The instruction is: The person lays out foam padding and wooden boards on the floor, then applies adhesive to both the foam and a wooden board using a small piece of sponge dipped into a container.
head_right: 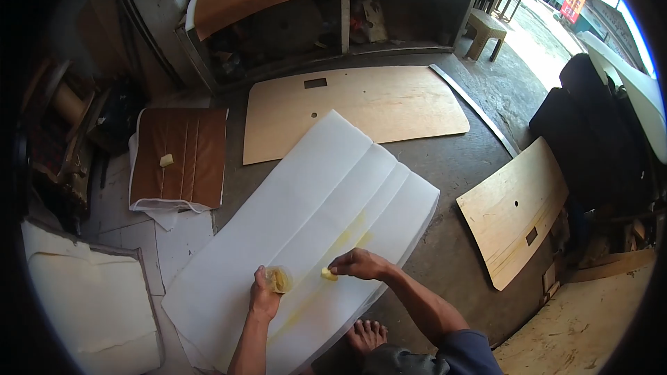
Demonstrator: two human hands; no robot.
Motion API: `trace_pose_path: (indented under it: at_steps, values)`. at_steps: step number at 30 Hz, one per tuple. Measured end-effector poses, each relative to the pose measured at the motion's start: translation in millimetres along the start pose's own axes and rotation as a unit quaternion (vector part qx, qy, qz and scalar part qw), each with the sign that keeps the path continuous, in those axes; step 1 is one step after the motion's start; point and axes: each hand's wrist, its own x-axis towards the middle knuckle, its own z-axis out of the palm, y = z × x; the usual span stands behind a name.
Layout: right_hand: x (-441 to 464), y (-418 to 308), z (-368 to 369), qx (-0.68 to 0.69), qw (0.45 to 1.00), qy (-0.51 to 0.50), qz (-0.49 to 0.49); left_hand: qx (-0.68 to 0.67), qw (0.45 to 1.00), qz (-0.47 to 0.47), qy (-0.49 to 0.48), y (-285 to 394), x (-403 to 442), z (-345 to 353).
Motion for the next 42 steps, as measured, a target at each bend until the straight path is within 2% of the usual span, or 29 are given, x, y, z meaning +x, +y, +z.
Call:
trace_pose_path:
  at_steps: [1,3,4,6,7,8,11,12,14,15,17,20,21,23,24,26,28,29,30,31,32,34,37,39,40,42]
  values:
    - [3.9,7.4,-22.5,0.004,0.992,0.121,0.026,0.021,1.000,-0.006,0.008,0.7,6.3,-10.7]
    - [11.1,11.1,-74.1,0.096,0.943,0.313,0.058,0.039,0.999,-0.020,0.002,2.0,10.2,-21.0]
    - [26.0,38.7,-103.0,0.072,0.916,0.394,0.016,0.048,0.998,-0.027,-0.002,2.8,12.1,-25.9]
    - [33.1,45.6,-150.7,0.002,0.855,0.517,0.041,0.086,0.996,0.007,-0.001,-13.7,17.5,-42.7]
    - [40.7,53.8,-173.4,-0.068,0.824,0.555,0.094,0.121,0.992,0.039,0.002,-30.8,25.4,-61.6]
    - [55.6,81.5,-194.9,-0.083,0.805,0.583,0.074,0.155,0.985,0.070,0.008,-47.7,33.3,-80.3]
    - [59.7,84.5,-205.4,-0.141,0.801,0.568,0.123,0.212,0.972,0.106,0.012,-52.4,35.6,-89.3]
    - [63.8,87.7,-202.7,-0.171,0.806,0.551,0.134,0.096,0.995,0.038,0.011,-37.3,29.5,-77.0]
    - [66.8,86.5,-191.5,-0.203,0.811,0.529,0.145,-0.025,0.999,-0.029,0.015,-39.7,29.7,-80.4]
    - [60.3,75.9,-177.7,-0.242,0.824,0.499,0.116,0.079,0.996,0.039,0.019,-56.7,36.5,-95.9]
    - [52.6,60.3,-151.0,-0.291,0.826,0.479,0.067,0.179,0.978,0.107,0.021,-66.9,39.8,-100.5]
    - [50.5,53.6,-115.7,-0.328,0.818,0.472,0.026,0.161,0.981,0.101,0.031,-37.3,17.8,-66.3]
    - [50.8,52.9,-105.7,-0.334,0.821,0.462,0.020,0.099,0.993,0.055,0.030,-19.0,7.3,-45.3]
    - [48.6,43.9,-87.6,-0.347,0.829,0.438,0.024,0.037,0.999,0.009,0.026,-20.7,7.6,-47.4]
    - [48.4,42.9,-78.7,-0.367,0.828,0.423,0.025,-0.013,0.997,0.044,-0.059,-29.8,12.0,-58.3]
    - [43.6,36.9,-65.6,-0.350,0.852,0.389,0.018,-0.062,0.984,0.083,-0.146,-37.0,17.9,-70.4]
    - [31.5,15.7,-49.3,-0.355,0.843,0.405,-0.019,-0.019,1.000,0.017,-0.011,-4.7,0.1,-25.7]
    - [22.6,-4.7,-36.1,-0.301,0.838,0.452,-0.054,-0.007,0.999,-0.005,0.038,6.2,-2.3,-9.8]
    - [13.8,-23.2,-19.1,-0.243,0.832,0.491,-0.086,-0.011,0.999,-0.013,0.040,9.1,-5.0,-5.6]
    - [7.8,-38.6,-1.5,-0.221,0.850,0.467,-0.098,-0.016,0.999,-0.022,0.046,10.5,-10.8,-2.7]
    - [4.0,-50.5,15.2,-0.218,0.884,0.395,-0.124,-0.024,0.999,-0.026,0.039,13.3,-14.0,2.9]
    - [6.5,-61.2,49.0,-0.215,0.909,0.272,-0.232,-0.034,0.998,-0.022,0.041,18.7,-16.9,16.8]
    - [14.6,-72.1,74.9,-0.300,0.893,0.225,-0.249,-0.044,0.999,-0.016,-0.009,20.5,-16.6,32.5]
    - [16.3,-74.5,77.5,-0.331,0.881,0.221,-0.254,0.038,0.999,0.002,0.009,16.8,-15.0,35.2]
    - [16.5,-75.3,78.8,-0.358,0.871,0.216,-0.257,0.037,0.999,0.003,0.005,14.4,-13.2,35.2]
    - [13.8,-75.5,82.0,-0.347,0.875,0.216,-0.262,0.200,0.974,0.108,-0.012,10.7,-13.8,35.6]
